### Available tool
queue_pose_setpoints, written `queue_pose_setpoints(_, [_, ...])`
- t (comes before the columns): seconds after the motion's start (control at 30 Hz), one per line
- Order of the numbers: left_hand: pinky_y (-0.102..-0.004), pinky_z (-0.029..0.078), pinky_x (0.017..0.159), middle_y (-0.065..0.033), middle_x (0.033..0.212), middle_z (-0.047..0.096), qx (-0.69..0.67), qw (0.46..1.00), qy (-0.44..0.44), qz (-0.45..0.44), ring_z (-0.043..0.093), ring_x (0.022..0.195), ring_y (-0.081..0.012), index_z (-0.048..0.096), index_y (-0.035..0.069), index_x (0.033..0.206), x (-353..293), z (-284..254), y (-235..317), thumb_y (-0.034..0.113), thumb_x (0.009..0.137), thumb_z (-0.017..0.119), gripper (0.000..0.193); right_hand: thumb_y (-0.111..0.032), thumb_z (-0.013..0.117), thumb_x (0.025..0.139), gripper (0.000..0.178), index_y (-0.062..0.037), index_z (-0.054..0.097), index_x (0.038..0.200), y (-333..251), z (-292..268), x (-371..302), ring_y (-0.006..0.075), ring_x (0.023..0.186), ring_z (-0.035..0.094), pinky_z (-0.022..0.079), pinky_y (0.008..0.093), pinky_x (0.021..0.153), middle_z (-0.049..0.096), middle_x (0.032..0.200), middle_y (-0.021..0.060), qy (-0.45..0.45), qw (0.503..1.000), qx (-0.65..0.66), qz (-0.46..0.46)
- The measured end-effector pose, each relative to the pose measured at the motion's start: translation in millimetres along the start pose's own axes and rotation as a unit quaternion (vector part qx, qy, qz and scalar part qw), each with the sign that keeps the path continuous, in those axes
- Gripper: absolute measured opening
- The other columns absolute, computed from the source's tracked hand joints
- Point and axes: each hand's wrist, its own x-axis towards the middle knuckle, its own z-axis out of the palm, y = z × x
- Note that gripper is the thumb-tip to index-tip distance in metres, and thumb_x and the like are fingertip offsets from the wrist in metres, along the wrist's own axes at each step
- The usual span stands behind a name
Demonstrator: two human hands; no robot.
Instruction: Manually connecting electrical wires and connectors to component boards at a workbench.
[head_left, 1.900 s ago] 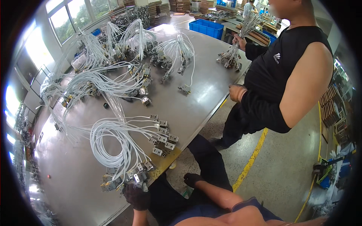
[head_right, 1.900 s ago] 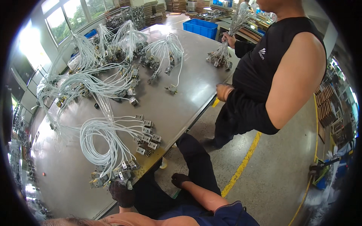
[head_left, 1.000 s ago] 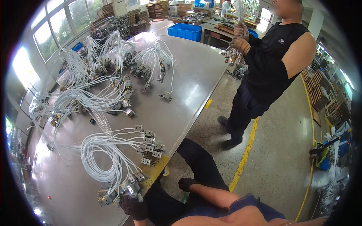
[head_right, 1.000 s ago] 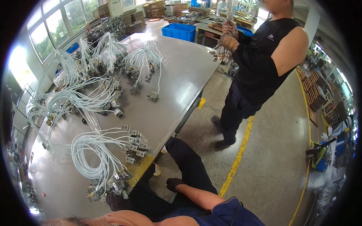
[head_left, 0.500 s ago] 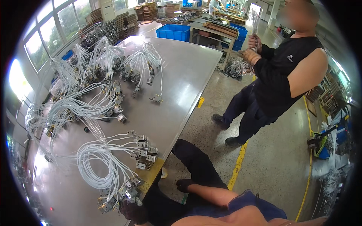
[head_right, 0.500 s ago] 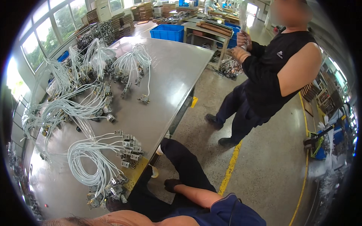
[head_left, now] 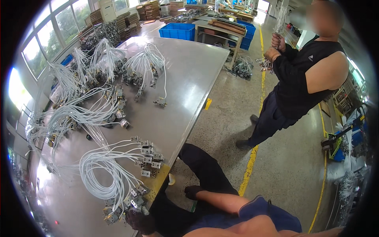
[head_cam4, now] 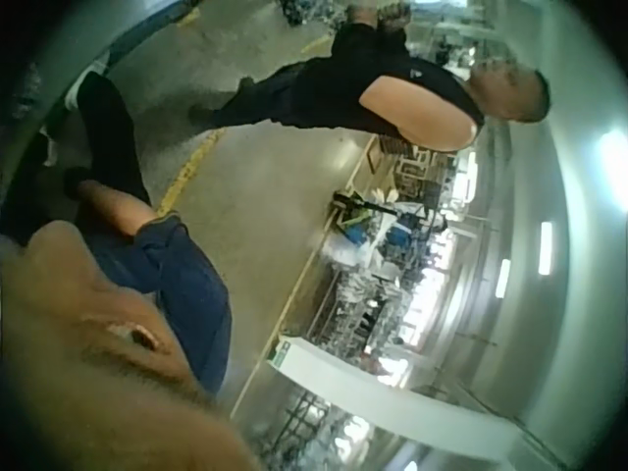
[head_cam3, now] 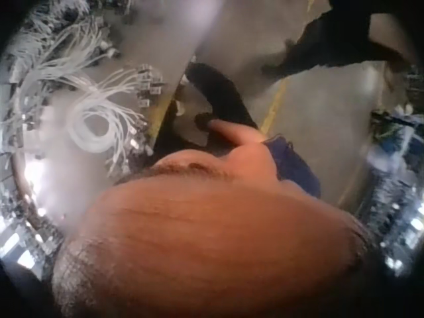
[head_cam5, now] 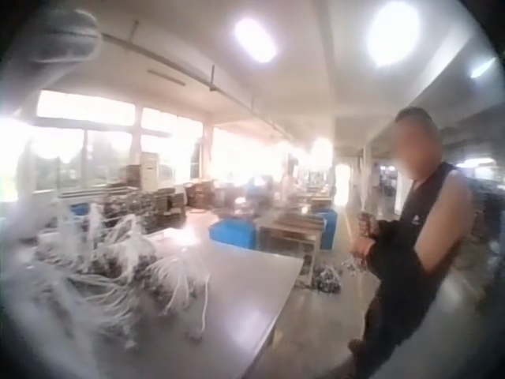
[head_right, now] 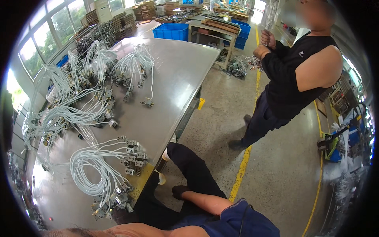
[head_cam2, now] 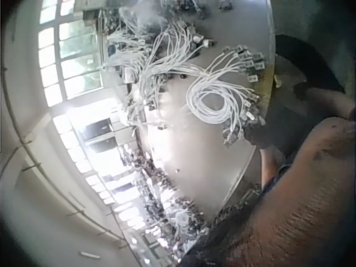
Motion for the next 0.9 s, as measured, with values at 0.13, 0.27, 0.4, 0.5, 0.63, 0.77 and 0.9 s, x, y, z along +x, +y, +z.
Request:
queue_pose_setpoints(0.13, [-0.0506, 0.051, 0.093, -0.0157, 0.123, 0.067, 0.001, 1.000, 0.005, 0.007, 0.064, 0.113, -0.0382, 0.069, 0.015, 0.118, -0.7, 2.7, 0.1, 0.034, 0.093, 0.065, 0.032, -0.032, 0.057, 0.089, 0.042, -0.0102, 0.067, 0.124, -1.0, -0.3, -1.0, 0.0365, 0.118, 0.064, 0.051, 0.0468, 0.097, 0.068, 0.126, 0.0177, 0.001, 1.000, 0.002, -0.002])
queue_pose_setpoints(0.27, [-0.0512, 0.051, 0.092, -0.0163, 0.121, 0.067, -0.001, 1.000, 0.013, 0.012, 0.064, 0.111, -0.0389, 0.068, 0.013, 0.118, -1.2, 4.3, 0.0, 0.034, 0.092, 0.066, 0.033, -0.032, 0.057, 0.089, 0.042, -0.0104, 0.067, 0.124, -1.5, -0.2, -0.9, 0.0358, 0.118, 0.064, 0.051, 0.0460, 0.097, 0.067, 0.127, 0.0171, 0.000, 1.000, -0.001, 0.007])
queue_pose_setpoints(0.4, [-0.0519, 0.051, 0.091, -0.0170, 0.119, 0.067, 0.003, 1.000, 0.018, 0.013, 0.064, 0.110, -0.0395, 0.068, 0.011, 0.117, -2.4, 7.4, 0.4, 0.033, 0.092, 0.067, 0.033, -0.031, 0.056, 0.089, 0.041, -0.0095, 0.067, 0.122, -0.9, 0.5, 1.1, 0.0359, 0.118, 0.064, 0.051, 0.0459, 0.097, 0.068, 0.126, 0.0172, -0.010, 1.000, -0.009, 0.011])
queue_pose_setpoints(0.5, [-0.0523, 0.051, 0.091, -0.0175, 0.118, 0.066, 0.003, 1.000, 0.021, 0.013, 0.064, 0.109, -0.0400, 0.067, 0.010, 0.117, -3.5, 9.5, 0.6, 0.033, 0.092, 0.068, 0.034, -0.030, 0.056, 0.089, 0.041, -0.0090, 0.067, 0.122, -1.2, 0.9, 1.8, 0.0362, 0.117, 0.065, 0.052, 0.0461, 0.097, 0.068, 0.125, 0.0178, -0.006, 1.000, -0.002, 0.010])
queue_pose_setpoints(0.63, [-0.0530, 0.051, 0.090, -0.0181, 0.116, 0.066, 0.009, 1.000, 0.026, 0.014, 0.064, 0.107, -0.0406, 0.067, 0.008, 0.117, -6.2, 10.1, -1.7, 0.032, 0.091, 0.069, 0.034, -0.030, 0.056, 0.089, 0.042, -0.0089, 0.067, 0.123, 2.0, 3.8, 4.1, 0.0356, 0.117, 0.065, 0.052, 0.0458, 0.097, 0.069, 0.124, 0.0182, -0.009, 1.000, 0.008, 0.012])
queue_pose_setpoints(0.77, [-0.0536, 0.051, 0.089, -0.0187, 0.115, 0.066, 0.023, 0.998, 0.052, 0.034, 0.064, 0.106, -0.0413, 0.066, 0.007, 0.116, -14.0, 16.1, -8.5, 0.031, 0.091, 0.070, 0.035, -0.033, 0.056, 0.090, 0.042, -0.0105, 0.066, 0.125, 19.3, 16.5, 25.0, 0.0382, 0.118, 0.064, 0.051, 0.0474, 0.099, 0.067, 0.126, 0.0186, -0.014, 1.000, -0.009, 0.006])
queue_pose_setpoints(0.9, [-0.0539, 0.051, 0.088, -0.0195, 0.113, 0.067, 0.057, 0.993, 0.074, 0.071, 0.064, 0.104, -0.0418, 0.067, 0.005, 0.115, -22.2, 21.8, -17.2, 0.033, 0.091, 0.069, 0.037, -0.035, 0.053, 0.093, 0.043, -0.0074, 0.067, 0.123, 37.4, 41.7, 55.0, 0.0383, 0.116, 0.065, 0.049, 0.0495, 0.101, 0.067, 0.126, 0.0212, -0.014, 0.998, -0.045, -0.041])
